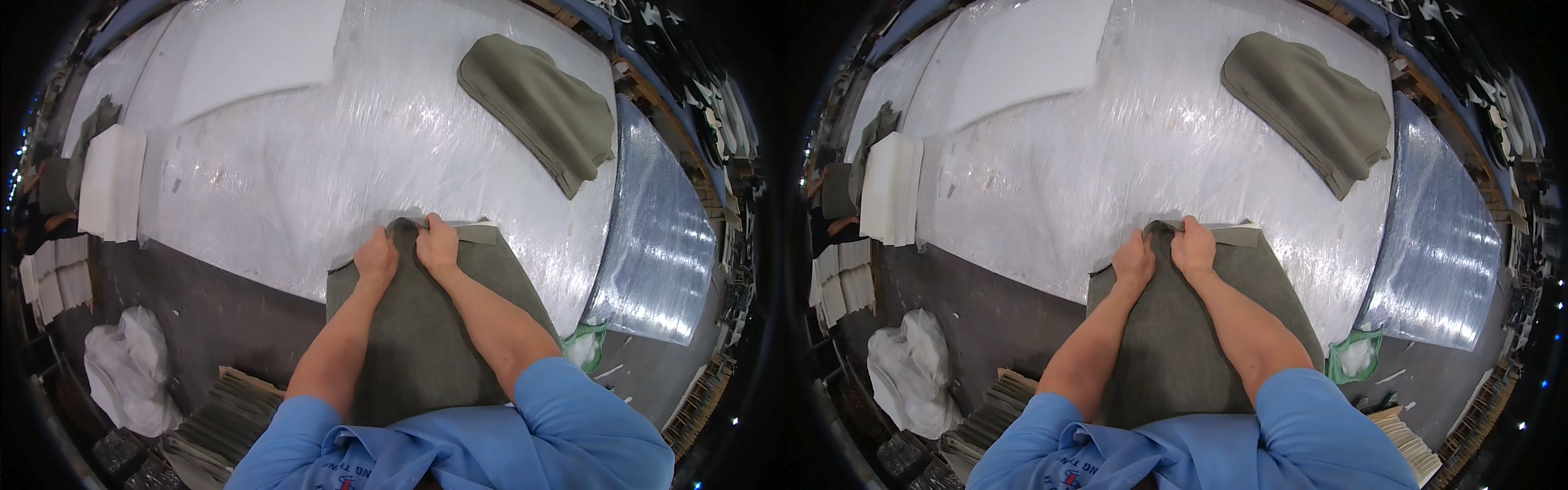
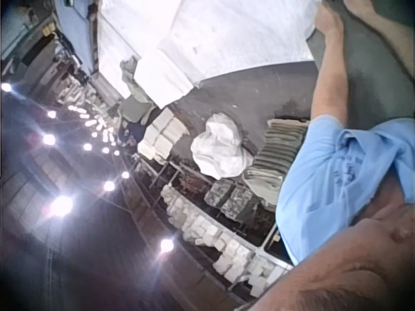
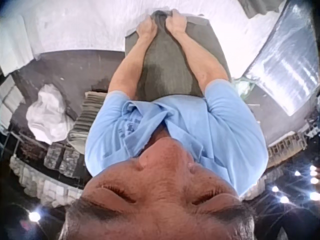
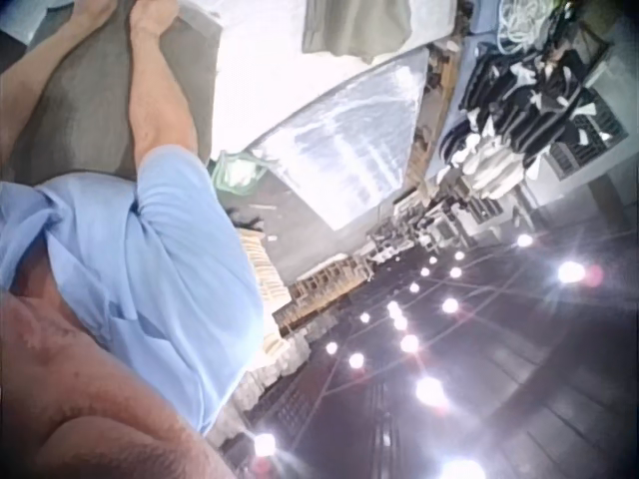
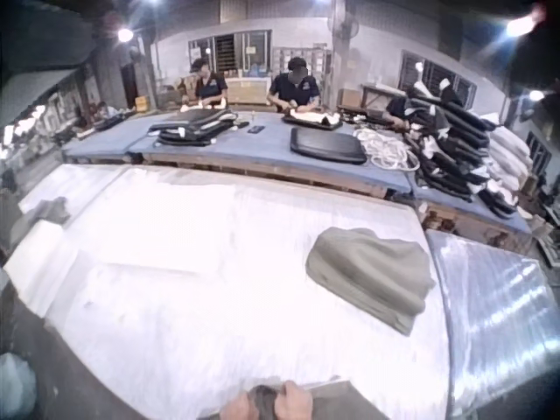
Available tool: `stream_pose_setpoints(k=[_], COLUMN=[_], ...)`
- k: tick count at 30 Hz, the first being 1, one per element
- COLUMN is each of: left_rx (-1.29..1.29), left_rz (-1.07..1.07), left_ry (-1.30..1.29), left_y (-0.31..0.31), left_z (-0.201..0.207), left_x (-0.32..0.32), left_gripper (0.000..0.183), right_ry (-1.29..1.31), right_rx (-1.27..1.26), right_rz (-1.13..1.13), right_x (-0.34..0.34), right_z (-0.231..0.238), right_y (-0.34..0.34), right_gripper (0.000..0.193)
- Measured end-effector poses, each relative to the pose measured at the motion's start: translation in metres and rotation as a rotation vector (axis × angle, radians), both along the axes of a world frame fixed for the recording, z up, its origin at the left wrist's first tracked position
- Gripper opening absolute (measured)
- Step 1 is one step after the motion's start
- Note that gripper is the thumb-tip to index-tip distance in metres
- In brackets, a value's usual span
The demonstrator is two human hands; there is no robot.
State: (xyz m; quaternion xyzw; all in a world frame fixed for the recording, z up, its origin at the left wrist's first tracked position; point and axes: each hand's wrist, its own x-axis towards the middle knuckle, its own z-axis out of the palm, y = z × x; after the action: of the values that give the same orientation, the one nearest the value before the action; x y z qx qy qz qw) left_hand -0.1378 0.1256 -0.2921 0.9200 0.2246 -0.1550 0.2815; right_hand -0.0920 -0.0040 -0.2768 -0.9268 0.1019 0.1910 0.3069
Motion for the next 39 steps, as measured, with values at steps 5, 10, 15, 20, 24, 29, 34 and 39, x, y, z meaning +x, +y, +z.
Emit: stream_pose_setpoints(k=[5, 10, 15, 20, 24, 29, 34, 39], left_rx=[-0.013, 0.011, 0.026, 0.031, 0.04, 0.04, 0.084, 0.075], left_rz=[-0.023, -0.05, -0.028, -0.032, -0.025, -0.208, -0.231, -0.21], left_ry=[-0.024, 0.032, 0.048, 0.008, -0.022, -0.068, -0.168, -0.218], left_y=[0.002, 0.004, 0.002, -0.004, 0.006, 0.033, 0.055, 0.053], left_z=[-0.006, -0.007, -0.002, 0.009, 0.006, 0.003, -0.009, -0.021], left_x=[0.001, 0.004, 0.01, 0.011, 0.006, -0.004, -0.016, -0.009], left_gripper=[0.033, 0.036, 0.036, 0.035, 0.035, 0.048, 0.059, 0.058], right_ry=[-0.047, -0.094, -0.052, -0.082, 0.214, 0.038, -0.063, -0.106], right_rx=[-0.02, 0.023, 0.043, 0.024, -0.237, -0.268, -0.251, -0.253], right_rz=[0.038, 0.031, 0.032, 0.272, 0.498, 0.276, 0.309, 0.325], right_x=[0.006, 0.006, 0.007, 0.019, 0.044, 0.028, 0.026, 0.036], right_z=[-0.012, -0.013, -0.013, -0.014, 0.03, 0.014, 0.004, -0.013], right_y=[0.0, -0.002, 0.0, -0.026, -0.06, -0.065, -0.065, -0.064], right_gripper=[0.019, 0.021, 0.023, 0.034, 0.036, 0.029, 0.021, 0.019])
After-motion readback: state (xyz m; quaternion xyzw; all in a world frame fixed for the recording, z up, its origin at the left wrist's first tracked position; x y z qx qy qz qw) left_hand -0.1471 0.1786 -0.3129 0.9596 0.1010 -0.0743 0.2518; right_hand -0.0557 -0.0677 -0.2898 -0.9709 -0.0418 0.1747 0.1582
